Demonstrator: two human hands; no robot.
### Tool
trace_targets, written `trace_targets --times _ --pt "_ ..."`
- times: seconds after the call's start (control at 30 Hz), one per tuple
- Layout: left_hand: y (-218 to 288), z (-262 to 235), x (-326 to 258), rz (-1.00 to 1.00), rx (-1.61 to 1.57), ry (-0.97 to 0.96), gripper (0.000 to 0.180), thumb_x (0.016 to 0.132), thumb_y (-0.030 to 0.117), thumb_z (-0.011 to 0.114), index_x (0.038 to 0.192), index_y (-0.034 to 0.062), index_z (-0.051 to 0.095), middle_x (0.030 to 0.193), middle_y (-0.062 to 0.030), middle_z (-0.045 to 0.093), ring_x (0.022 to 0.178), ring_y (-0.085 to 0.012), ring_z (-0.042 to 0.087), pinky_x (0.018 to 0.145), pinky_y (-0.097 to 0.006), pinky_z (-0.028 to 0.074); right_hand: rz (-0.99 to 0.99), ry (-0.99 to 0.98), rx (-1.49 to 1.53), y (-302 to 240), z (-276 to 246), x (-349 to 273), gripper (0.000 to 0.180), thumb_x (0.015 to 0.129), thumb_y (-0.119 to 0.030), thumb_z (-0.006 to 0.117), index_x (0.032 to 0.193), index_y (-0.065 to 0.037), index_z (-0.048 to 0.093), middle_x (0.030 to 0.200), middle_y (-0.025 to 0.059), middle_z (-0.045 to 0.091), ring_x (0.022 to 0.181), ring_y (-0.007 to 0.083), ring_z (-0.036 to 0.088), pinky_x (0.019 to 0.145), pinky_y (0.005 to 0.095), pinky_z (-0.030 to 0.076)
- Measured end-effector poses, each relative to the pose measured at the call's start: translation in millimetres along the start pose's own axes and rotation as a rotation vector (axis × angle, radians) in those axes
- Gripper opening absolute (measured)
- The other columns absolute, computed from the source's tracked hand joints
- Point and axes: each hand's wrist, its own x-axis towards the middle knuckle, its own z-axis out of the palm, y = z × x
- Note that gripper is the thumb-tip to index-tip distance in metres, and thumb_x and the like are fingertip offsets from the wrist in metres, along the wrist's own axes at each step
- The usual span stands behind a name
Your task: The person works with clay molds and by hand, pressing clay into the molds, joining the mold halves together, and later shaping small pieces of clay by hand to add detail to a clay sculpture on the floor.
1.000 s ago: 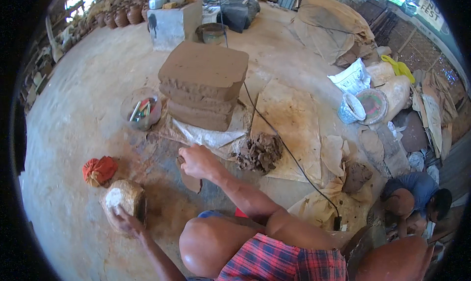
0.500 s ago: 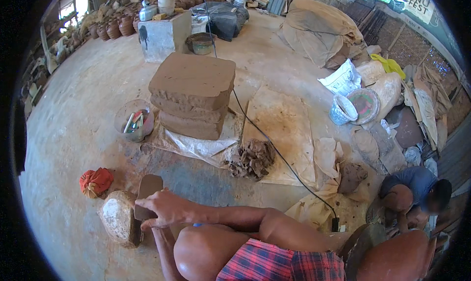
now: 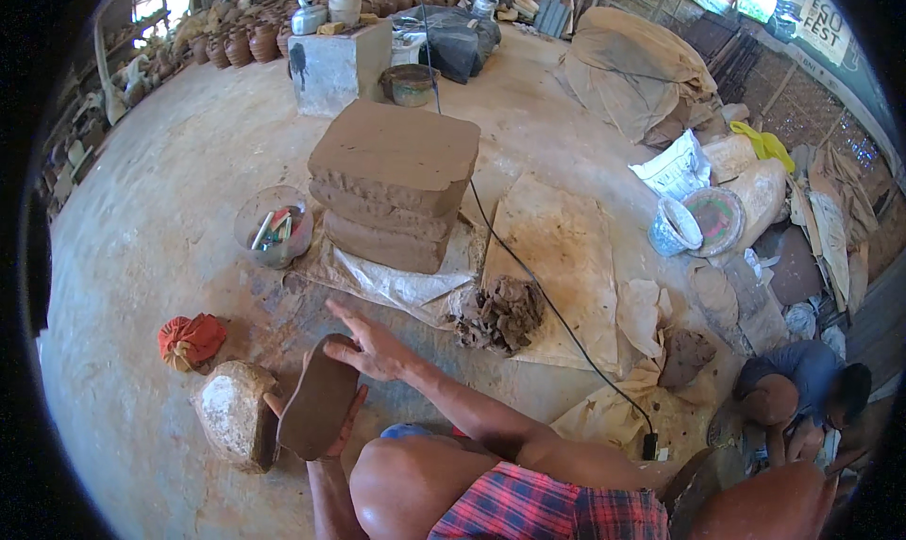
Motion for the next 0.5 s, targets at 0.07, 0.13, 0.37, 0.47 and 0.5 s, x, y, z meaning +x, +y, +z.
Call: trace_targets --times 0.07,0.13,0.37,0.47,0.5 --pt "-3 2 -1 -0.026 -0.105 0.054 0.111 0.086 0.095 0.035 0.163 0.0155 0.036 0.162 -0.0163 0.044 0.146 -0.0398 0.046 0.12 -0.071 0.03 -0.097 -0.031 -0.062 -10 -5 1 0.07 0.1 -0.043 0.071 0.153 -0.004 0.05 0.153 0.0205 0.054 0.125 0.0346 0.066 0.107 0.0429 0.052" --pt "-5 -3 -4 -0.023 -0.039 0.03 0.113 0.085 0.096 0.035 0.163 0.0157 0.036 0.163 -0.016 0.043 0.146 -0.0406 0.046 0.119 -0.072 0.031 -0.027 -0.225 -0.154 -18 -17 -1 0.057 0.096 -0.034 0.076 0.143 -0.005 0.06 0.134 0.02 0.068 0.12 0.0304 0.068 0.104 0.0404 0.053" --pt "10 -11 -8 -0.07 -0.02 0.107 0.121 0.079 0.102 0.031 0.166 0.0169 0.03 0.167 -0.0154 0.037 0.15 -0.0405 0.04 0.113 -0.073 0.037 -0.001 -0.339 -0.153 -9 -14 20 0.043 0.086 -0.027 0.084 0.116 -0.001 0.069 0.109 0.0191 0.075 0.103 0.0314 0.073 0.091 0.0417 0.056" --pt "38 -15 -18 -0.133 0.003 0.128 0.124 0.078 0.103 0.025 0.167 0.0161 0.028 0.166 -0.0176 0.038 0.148 -0.0405 0.043 0.109 -0.066 0.044 0.004 -0.391 -0.151 -22 8 31 0.033 0.086 -0.022 0.084 0.109 -0.002 0.071 0.1 0.0131 0.076 0.093 0.0201 0.071 0.085 0.0369 0.057" --pt "38 -30 -19 -0.15 0.016 0.135 0.125 0.079 0.103 0.024 0.166 0.0133 0.029 0.161 -0.0194 0.043 0.142 -0.0417 0.048 0.109 -0.065 0.045 0.055 -0.386 -0.108 -14 3 31 0.028 0.087 -0.017 0.084 0.107 -0.002 0.072 0.097 0.0087 0.076 0.09 0.0143 0.069 0.082 0.0337 0.057"
